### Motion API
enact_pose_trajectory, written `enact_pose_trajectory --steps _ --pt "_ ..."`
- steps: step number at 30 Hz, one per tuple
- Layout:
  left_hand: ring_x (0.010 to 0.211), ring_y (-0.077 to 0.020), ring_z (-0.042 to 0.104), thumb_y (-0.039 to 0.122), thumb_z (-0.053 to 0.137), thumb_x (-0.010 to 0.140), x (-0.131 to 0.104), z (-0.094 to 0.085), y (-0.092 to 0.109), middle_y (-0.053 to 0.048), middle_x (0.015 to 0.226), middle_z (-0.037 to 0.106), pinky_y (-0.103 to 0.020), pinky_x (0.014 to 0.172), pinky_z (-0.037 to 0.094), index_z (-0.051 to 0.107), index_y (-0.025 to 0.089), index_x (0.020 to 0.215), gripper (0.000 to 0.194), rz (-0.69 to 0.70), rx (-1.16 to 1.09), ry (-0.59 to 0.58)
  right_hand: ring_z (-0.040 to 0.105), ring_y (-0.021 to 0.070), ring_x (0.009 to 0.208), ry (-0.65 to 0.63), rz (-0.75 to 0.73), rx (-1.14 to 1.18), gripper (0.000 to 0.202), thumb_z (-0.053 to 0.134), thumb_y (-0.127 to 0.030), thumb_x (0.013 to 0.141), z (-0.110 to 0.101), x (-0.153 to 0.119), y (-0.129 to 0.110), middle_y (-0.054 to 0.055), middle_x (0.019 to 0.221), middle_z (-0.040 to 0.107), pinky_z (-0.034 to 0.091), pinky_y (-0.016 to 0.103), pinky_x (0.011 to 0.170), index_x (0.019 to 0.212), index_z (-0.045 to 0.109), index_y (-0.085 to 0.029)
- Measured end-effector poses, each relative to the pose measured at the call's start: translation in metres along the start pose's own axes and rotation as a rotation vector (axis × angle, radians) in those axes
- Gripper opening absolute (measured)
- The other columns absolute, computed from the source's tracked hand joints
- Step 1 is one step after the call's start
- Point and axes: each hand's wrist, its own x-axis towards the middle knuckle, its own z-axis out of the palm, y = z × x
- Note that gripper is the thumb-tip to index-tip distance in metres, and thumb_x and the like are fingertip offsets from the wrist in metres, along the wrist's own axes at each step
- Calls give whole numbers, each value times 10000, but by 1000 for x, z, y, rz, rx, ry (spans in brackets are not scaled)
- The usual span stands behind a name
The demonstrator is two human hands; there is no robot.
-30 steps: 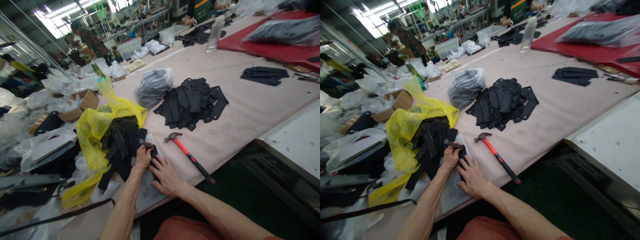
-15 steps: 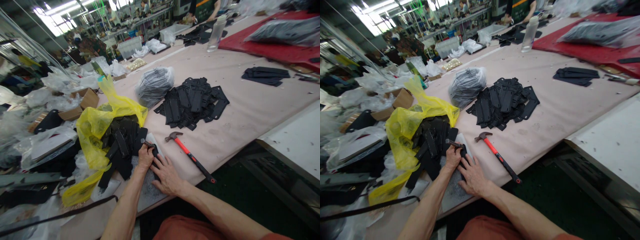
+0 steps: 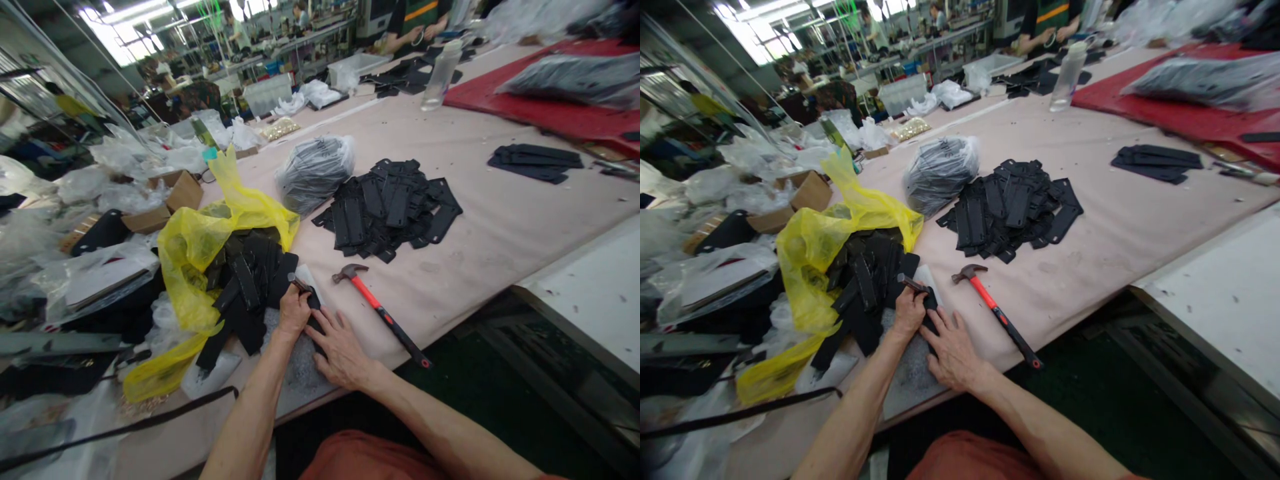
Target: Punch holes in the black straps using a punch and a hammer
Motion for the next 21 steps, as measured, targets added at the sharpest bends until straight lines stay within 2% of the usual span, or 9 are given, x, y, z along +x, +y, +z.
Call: enact_pose_trajectory --steps 6,10,14,17,19,21 --pt "1006 -225 668 117 502 852 -3 3 -2 -89 1008 711 -340 912 541 640 182 984 202 8 -4 42 109 317 1469 7 -27 17 780 574 -269 768 3 -1 6 119 1588 223 93 576 1157 1501 311 -235" --pt "1002 -228 669 123 503 849 -4 4 -3 -90 1005 711 -340 906 542 640 183 992 206 11 -3 52 86 311 1475 22 -39 36 790 568 -280 779 6 -3 9 126 1597 201 82 573 1165 1513 286 -197" --pt "992 -220 672 124 504 846 -3 3 -1 -82 984 715 -330 905 541 641 190 970 196 19 -16 56 190 317 1449 45 -79 96 722 561 -383 845 1 -4 14 134 1560 292 163 584 1150 1498 314 -198" --pt "958 -212 680 126 513 840 -4 2 1 -71 958 718 -320 887 543 642 198 953 186 -2 -31 68 349 302 1365 219 -13 129 558 536 -359 889 -11 -3 27 152 1461 429 287 528 1117 1406 440 -172" --pt "943 -213 684 133 519 836 -4 3 2 -70 949 721 -320 875 543 644 199 946 179 -17 -39 85 427 299 1291 380 102 102 456 518 -299 903 -21 -3 41 173 1376 499 349 488 1079 1328 505 -136" --pt "939 -219 687 150 529 836 -5 3 3 -74 955 725 -326 872 544 648 196 948 170 -33 -48 111 484 306 1209 468 210 58 410 518 -275 901 -31 -3 56 185 1292 550 394 476 1029 1278 536 -114"
